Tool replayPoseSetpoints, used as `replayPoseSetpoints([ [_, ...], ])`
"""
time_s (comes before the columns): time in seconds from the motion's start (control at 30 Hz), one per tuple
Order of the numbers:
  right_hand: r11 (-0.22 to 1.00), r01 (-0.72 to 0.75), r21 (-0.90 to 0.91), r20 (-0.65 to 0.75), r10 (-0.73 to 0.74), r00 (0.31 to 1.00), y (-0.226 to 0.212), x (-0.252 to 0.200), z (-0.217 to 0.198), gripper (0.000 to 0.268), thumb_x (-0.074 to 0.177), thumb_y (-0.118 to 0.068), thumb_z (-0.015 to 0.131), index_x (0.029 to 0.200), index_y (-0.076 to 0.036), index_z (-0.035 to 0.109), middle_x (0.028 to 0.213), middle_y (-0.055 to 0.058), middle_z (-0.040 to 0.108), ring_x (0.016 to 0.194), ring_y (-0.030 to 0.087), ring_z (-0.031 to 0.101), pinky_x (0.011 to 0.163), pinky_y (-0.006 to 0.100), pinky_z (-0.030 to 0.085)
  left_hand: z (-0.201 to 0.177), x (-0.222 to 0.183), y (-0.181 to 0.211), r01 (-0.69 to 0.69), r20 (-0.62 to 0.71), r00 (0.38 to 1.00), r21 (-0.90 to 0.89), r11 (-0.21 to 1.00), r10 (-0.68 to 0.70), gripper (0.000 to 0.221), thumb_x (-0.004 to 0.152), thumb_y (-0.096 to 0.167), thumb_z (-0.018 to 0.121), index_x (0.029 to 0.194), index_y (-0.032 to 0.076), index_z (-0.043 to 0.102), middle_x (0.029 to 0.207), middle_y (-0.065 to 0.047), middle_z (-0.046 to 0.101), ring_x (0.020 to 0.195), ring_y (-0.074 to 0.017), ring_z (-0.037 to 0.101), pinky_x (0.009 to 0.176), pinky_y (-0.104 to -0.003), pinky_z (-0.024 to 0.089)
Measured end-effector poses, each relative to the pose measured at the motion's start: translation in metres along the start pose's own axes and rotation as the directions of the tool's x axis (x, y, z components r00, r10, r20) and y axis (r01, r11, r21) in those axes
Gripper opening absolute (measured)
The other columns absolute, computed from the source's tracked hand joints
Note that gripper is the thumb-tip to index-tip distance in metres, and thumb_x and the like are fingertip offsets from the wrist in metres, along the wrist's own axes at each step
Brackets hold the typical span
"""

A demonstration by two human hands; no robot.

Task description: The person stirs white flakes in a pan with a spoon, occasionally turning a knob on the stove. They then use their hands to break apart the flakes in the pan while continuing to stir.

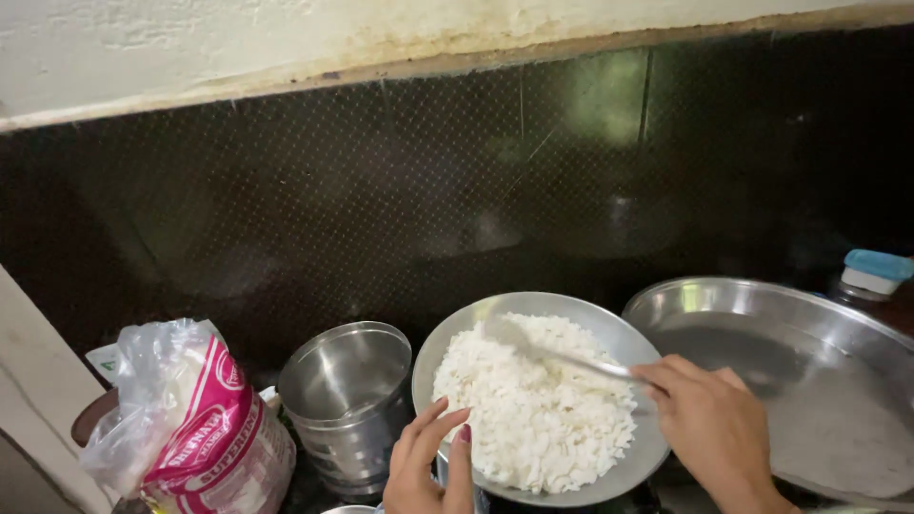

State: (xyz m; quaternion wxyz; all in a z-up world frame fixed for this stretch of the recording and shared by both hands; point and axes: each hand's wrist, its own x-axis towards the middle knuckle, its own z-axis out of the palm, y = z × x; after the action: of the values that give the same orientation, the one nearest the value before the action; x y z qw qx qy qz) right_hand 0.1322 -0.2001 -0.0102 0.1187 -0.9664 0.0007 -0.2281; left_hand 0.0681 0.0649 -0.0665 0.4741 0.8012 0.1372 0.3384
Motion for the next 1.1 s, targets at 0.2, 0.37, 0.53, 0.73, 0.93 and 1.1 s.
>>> replayPoseSetpoints([
  [0.2,0.987,0.15,0.062,-0.205,-0.134,0.97,0.016,0.006,0.01,0.017,0.086,-0.03,0.073,0.101,-0.029,0.079,0.095,-0.012,0.077,0.074,0.014,0.07,0.081,0.035,0.048,-0.01,0.001,-0.002,-0.08,-0.024,0.997,-0.06,0.995,0.079,0.022,0.081,0.014,0.077,0.101,0.018,0.084,0.119,-0.006,0.076,0.12,-0.0218,0.069,0.1,-0.039,0.052],
  [0.37,0.99,0.123,-0.062,-0.269,-0.135,0.954,0.005,0.05,0.011,0.019,0.092,-0.021,0.067,0.103,-0.029,0.081,0.092,-0.007,0.075,0.082,0.019,0.068,0.083,0.035,0.048,-0.012,0.004,-0.018,-0.126,-0.048,0.991,-0.034,0.991,0.125,0.024,0.079,0.013,0.078,0.1,0.019,0.085,0.116,-0.007,0.077,0.116,-0.0225,0.072,0.099,-0.039,0.054],
  [0.53,0.925,0.379,-0.009,-0.288,-0.366,0.885,-0.005,0.085,0.015,0.015,0.085,-0.022,0.071,0.096,-0.022,0.081,0.094,-0.005,0.076,0.083,0.019,0.068,0.081,0.037,0.042,-0.017,0.002,-0.02,-0.159,-0.06,0.986,-0.023,0.987,0.157,0.025,0.076,0.012,0.079,0.1,0.019,0.084,0.116,-0.007,0.077,0.113,-0.0229,0.073,0.096,-0.038,0.055],
  [0.73,0.854,0.505,0.128,-0.085,-0.498,0.863,-0.007,0.073,-0.004,0.019,0.084,-0.023,0.07,0.099,-0.025,0.082,0.094,-0.012,0.078,0.084,0.013,0.065,0.087,0.032,0.041,-0.036,0.003,-0.004,-0.038,0.02,0.999,0.003,0.999,0.038,0.023,0.08,0.013,0.077,0.102,0.017,0.084,0.124,-0.008,0.074,0.116,-0.0223,0.071,0.096,-0.036,0.055],
  [0.93,0.742,0.669,0.04,-0.24,-0.642,0.728,0.063,0.053,-0.025,0.014,0.077,-0.021,0.078,0.09,-0.028,0.081,0.098,-0.01,0.077,0.092,0.008,0.064,0.088,0.036,0.04,-0.036,-0.001,0.003,-0.079,-0.025,0.997,-0.043,0.996,0.078,0.023,0.08,0.013,0.076,0.101,0.015,0.085,0.118,-0.008,0.076,0.116,-0.0209,0.073,0.099,-0.036,0.054],
  [1.1,0.857,0.439,-0.269,-0.172,-0.491,0.854,0.09,0.052,-0.048,0.026,0.07,-0.019,0.079,0.092,-0.032,0.079,0.107,-0.014,0.076,0.086,0.007,0.063,0.088,0.036,0.039,-0.027,-0.009,0.01,-0.211,-0.126,0.971,-0.072,0.975,0.201,0.02,0.081,0.01,0.076,0.1,0.013,0.082,0.121,-0.008,0.076,0.112,-0.022,0.072,0.091,-0.037,0.056],
])
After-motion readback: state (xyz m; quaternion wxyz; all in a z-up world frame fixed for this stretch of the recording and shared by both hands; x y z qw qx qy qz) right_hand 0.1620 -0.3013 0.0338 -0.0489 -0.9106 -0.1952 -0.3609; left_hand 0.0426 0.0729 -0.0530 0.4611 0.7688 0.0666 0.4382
